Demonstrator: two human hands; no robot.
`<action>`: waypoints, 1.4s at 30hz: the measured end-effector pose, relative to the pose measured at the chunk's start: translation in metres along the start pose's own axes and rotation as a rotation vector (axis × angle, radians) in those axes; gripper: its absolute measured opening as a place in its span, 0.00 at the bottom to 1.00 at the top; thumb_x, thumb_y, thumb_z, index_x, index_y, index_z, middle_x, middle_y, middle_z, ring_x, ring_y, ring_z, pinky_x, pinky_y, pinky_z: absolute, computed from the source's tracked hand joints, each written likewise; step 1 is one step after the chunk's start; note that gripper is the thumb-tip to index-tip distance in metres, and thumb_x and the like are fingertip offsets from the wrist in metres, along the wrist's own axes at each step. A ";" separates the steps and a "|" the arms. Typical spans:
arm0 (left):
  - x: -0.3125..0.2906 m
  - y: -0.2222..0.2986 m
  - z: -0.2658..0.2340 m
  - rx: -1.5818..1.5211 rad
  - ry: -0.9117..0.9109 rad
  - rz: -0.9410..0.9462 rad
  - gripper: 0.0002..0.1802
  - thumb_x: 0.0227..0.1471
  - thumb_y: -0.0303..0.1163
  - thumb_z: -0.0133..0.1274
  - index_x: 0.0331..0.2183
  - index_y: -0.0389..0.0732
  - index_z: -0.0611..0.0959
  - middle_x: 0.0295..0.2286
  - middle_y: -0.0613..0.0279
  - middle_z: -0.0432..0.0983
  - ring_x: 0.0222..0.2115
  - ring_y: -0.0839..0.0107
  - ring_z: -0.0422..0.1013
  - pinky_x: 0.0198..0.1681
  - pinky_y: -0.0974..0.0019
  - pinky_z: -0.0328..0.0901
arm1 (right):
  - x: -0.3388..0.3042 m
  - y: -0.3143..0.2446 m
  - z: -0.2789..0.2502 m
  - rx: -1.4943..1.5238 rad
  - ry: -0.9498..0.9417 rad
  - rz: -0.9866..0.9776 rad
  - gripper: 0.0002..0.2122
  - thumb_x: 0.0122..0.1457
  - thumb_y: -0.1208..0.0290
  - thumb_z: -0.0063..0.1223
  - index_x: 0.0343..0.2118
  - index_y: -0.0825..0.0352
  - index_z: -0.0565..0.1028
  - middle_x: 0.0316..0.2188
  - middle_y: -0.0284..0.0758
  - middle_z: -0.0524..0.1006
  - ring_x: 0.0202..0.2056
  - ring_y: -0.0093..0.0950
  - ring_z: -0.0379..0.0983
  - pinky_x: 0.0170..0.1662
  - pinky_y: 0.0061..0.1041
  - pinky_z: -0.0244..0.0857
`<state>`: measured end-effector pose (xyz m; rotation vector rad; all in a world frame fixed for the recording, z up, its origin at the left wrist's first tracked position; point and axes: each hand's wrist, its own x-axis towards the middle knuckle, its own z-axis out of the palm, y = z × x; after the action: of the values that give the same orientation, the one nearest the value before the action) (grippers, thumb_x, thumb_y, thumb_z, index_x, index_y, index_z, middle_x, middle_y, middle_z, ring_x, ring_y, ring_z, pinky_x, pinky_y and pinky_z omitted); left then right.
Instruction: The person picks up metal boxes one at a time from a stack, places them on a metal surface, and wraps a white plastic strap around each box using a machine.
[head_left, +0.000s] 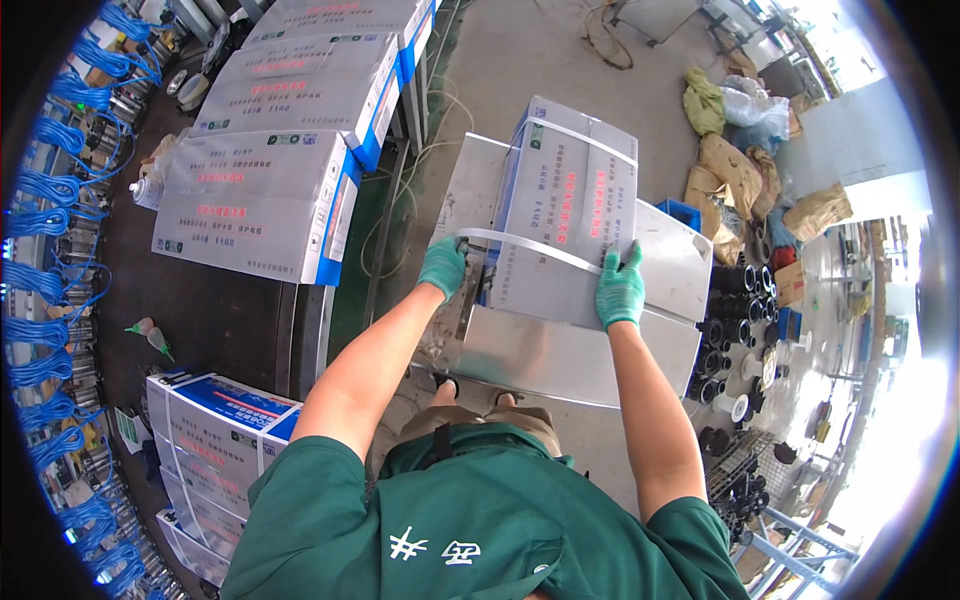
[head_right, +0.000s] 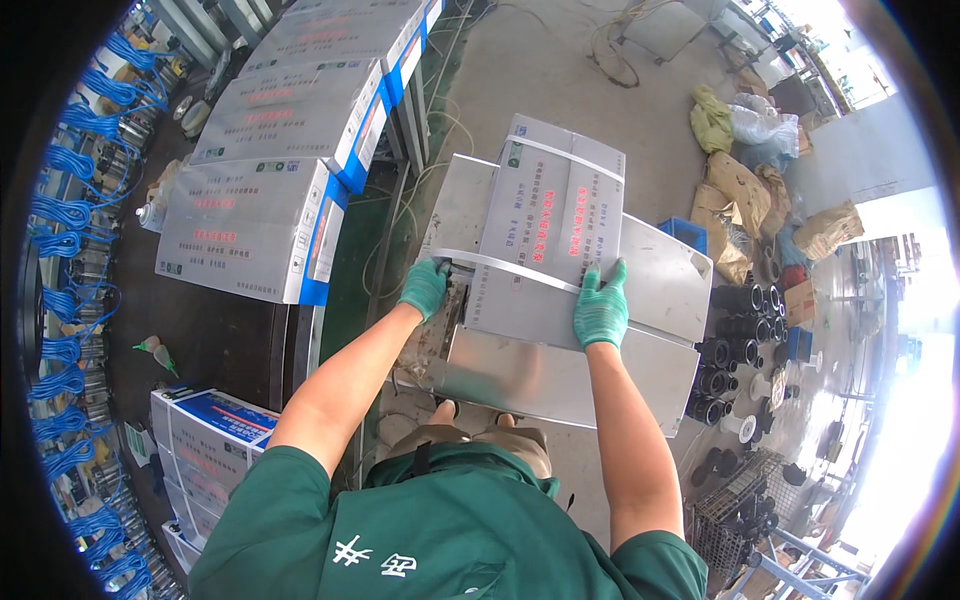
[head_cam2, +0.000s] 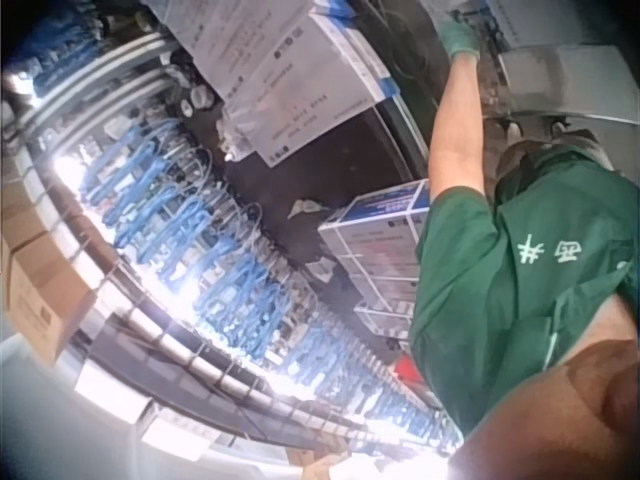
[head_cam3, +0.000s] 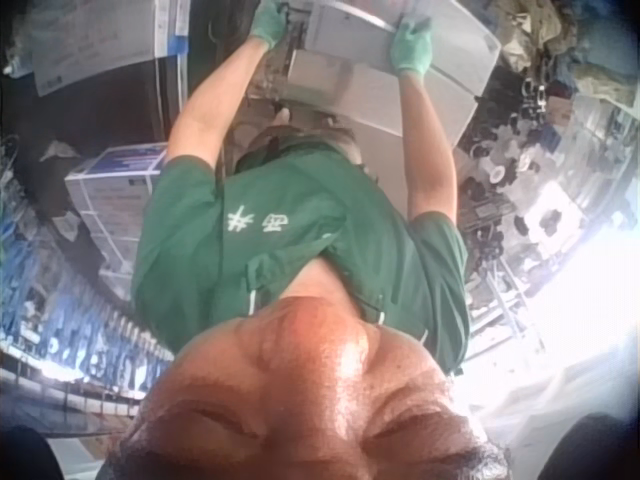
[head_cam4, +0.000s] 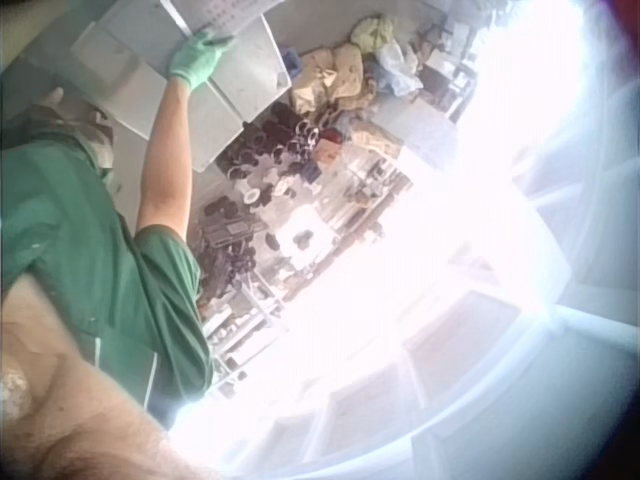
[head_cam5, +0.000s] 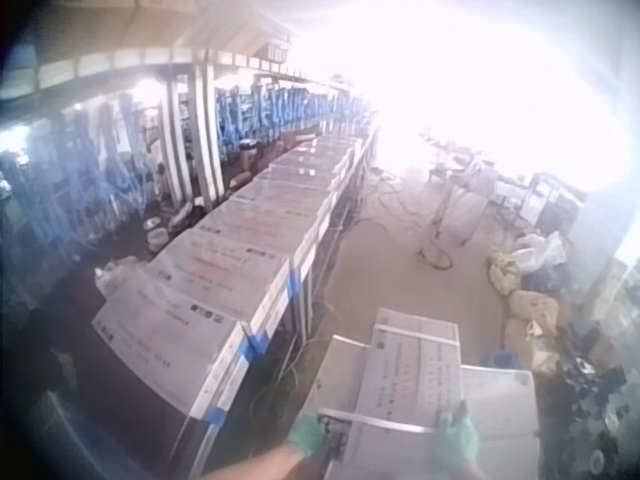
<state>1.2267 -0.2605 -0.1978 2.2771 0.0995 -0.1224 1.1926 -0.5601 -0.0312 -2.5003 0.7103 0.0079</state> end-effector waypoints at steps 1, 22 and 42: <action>-0.001 0.002 -0.002 0.012 -0.015 0.010 0.13 0.64 0.35 0.52 0.43 0.38 0.85 0.36 0.37 0.81 0.39 0.38 0.77 0.43 0.43 0.70 | 0.000 0.000 0.000 0.001 -0.002 0.002 0.33 0.72 0.50 0.41 0.73 0.67 0.53 0.48 0.52 0.82 0.50 0.53 0.78 0.54 0.47 0.70; -0.080 0.135 -0.007 -0.237 0.192 0.047 0.40 0.62 0.41 0.60 0.64 0.24 0.67 0.57 0.29 0.72 0.58 0.39 0.70 0.64 0.50 0.64 | 0.011 0.015 -0.003 0.115 -0.095 -0.039 0.38 0.71 0.52 0.47 0.74 0.71 0.48 0.57 0.56 0.76 0.58 0.51 0.74 0.61 0.42 0.66; -0.087 0.146 -0.002 -0.101 0.270 -0.049 0.40 0.61 0.44 0.62 0.64 0.30 0.69 0.51 0.35 0.79 0.49 0.42 0.78 0.51 0.50 0.72 | 0.226 -0.106 0.005 -0.412 -0.090 -0.611 0.34 0.66 0.37 0.46 0.68 0.55 0.68 0.64 0.35 0.73 0.66 0.42 0.66 0.66 0.50 0.60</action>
<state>1.1574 -0.3567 -0.0764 2.1797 0.2960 0.1626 1.4398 -0.5916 -0.0161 -2.9869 -0.1309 0.0490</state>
